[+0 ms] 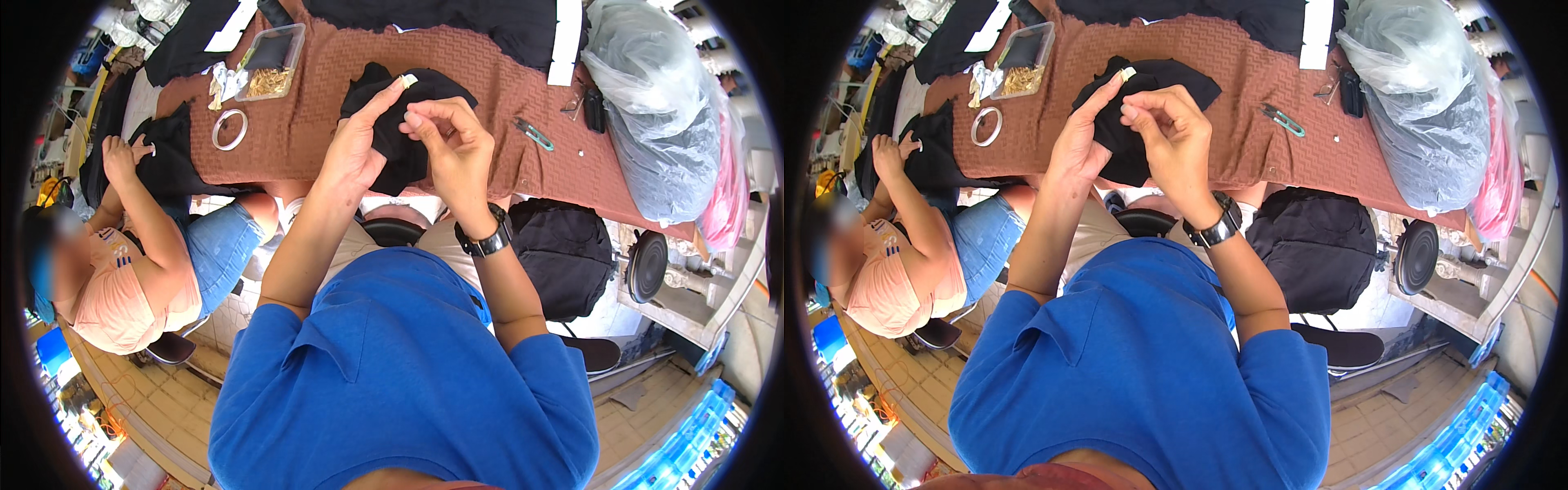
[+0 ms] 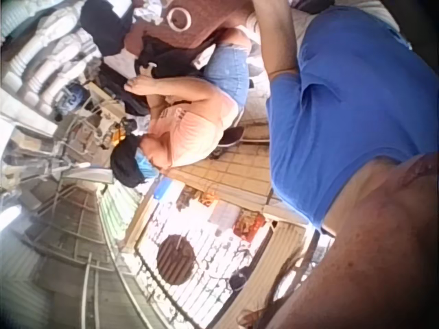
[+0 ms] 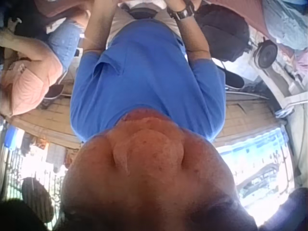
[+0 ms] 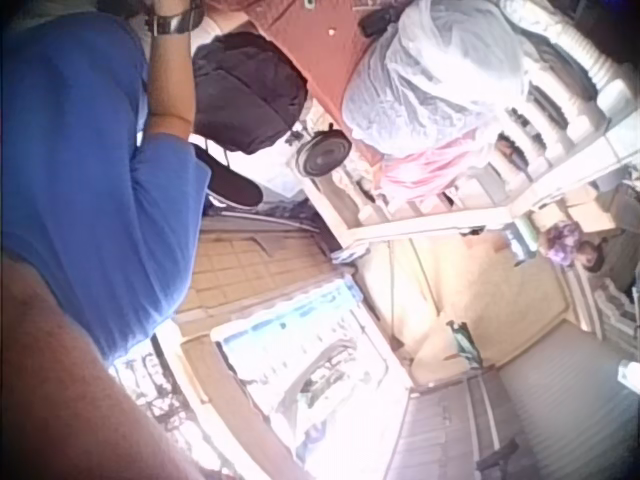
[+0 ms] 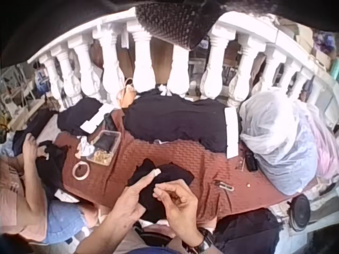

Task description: The person sews a small white label onto a black garment using a needle and thread by hand, and then unfolds the fabric on the table.

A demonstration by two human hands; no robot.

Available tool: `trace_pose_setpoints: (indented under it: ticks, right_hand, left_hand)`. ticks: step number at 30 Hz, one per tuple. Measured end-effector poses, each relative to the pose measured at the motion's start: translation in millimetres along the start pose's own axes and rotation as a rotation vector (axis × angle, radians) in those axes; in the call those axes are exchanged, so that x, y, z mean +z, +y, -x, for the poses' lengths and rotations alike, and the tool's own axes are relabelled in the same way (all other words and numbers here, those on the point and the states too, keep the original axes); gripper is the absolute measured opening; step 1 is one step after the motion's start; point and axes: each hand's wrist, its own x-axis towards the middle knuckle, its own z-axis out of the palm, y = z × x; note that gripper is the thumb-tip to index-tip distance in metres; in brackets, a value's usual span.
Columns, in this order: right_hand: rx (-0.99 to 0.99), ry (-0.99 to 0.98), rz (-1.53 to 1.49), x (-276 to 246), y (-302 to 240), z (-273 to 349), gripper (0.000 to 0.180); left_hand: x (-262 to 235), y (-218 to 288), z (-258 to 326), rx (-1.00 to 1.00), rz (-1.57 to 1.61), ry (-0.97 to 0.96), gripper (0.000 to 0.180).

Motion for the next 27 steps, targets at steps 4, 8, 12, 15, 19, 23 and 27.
trace_pose_setpoints:
  ticks: [4, 8, 12, 15, 19, 23, 27]
  right_hand:
    - [-0.079, 0.091, 0.123, -2.7, 14.9, -7.5, 0.010]
    - [-0.164, 0.118, 0.211, -2.7, 20.4, -9.3, 0.010]
    - [-0.174, 0.126, 0.258, -3.5, 20.7, -8.3, 0.011]
    - [-0.178, 0.129, 0.266, -3.3, 21.9, -8.3, 0.011]
    - [-0.183, 0.133, 0.266, -2.6, 24.1, -8.4, 0.012]
    - [-0.177, 0.136, 0.264, -1.3, 23.5, -8.4, 0.013]
    - [-0.169, 0.137, 0.271, -0.7, 22.5, -8.5, 0.012]
  left_hand:
    - [9.8, 0.1, 4.7, 0.029, 0.000, 0.014, 0.024]
    - [9.2, -0.8, 4.8, 0.063, -0.028, 0.039, 0.025]
    - [9.6, -1.4, 5.6, 0.060, -0.034, 0.030, 0.026]
    - [10.9, -1.5, 5.6, 0.066, -0.036, 0.027, 0.025]
    - [12.2, -1.1, 6.1, 0.073, -0.029, 0.006, 0.024]
    - [12.2, -1.4, 4.4, 0.074, -0.018, 0.023, 0.024]
    - [10.9, -1.5, 3.6, 0.074, -0.012, 0.026, 0.024]
